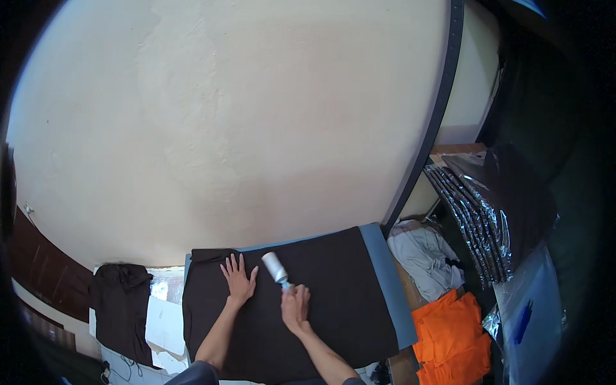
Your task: Cleaning a garment with a lint roller and aligning a design film on it for printing.
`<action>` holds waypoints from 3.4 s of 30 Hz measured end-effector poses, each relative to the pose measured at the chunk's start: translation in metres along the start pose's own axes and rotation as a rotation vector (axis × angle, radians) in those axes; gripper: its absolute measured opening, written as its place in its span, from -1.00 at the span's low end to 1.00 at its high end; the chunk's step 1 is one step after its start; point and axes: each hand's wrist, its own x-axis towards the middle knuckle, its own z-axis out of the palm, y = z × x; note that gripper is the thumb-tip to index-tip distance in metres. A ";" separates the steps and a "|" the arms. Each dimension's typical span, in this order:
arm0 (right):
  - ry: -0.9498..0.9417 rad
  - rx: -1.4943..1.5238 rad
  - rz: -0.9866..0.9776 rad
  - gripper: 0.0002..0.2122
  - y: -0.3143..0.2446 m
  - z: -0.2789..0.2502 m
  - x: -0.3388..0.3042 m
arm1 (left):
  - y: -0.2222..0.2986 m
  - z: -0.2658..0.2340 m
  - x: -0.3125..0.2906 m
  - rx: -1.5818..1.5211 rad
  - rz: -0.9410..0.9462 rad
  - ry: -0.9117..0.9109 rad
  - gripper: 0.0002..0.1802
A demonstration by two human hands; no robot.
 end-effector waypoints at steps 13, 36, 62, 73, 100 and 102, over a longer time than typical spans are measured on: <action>0.434 -0.372 0.317 -0.77 0.205 -0.151 0.067 | -0.006 -0.017 -0.009 -0.159 0.030 0.091 -0.21; 0.067 -0.531 0.528 -0.74 0.321 -0.301 -0.080 | 0.009 -0.124 -0.288 -0.019 -0.311 -0.030 -0.16; -0.248 -0.179 -0.060 -0.39 0.153 -0.102 0.078 | -0.081 -0.067 -0.074 0.001 -0.152 -0.024 -0.08; -0.362 -0.413 0.020 -0.37 0.155 -0.070 0.140 | -0.101 -0.040 -0.007 0.155 -0.184 -0.113 0.00; 0.390 0.060 0.294 -0.82 0.154 -0.207 -0.122 | -0.344 -0.066 -0.300 -0.068 -1.379 0.172 -0.14; 0.410 0.107 0.351 -0.82 0.144 -0.205 -0.122 | -0.351 -0.068 -0.299 -0.408 -1.546 0.266 -0.03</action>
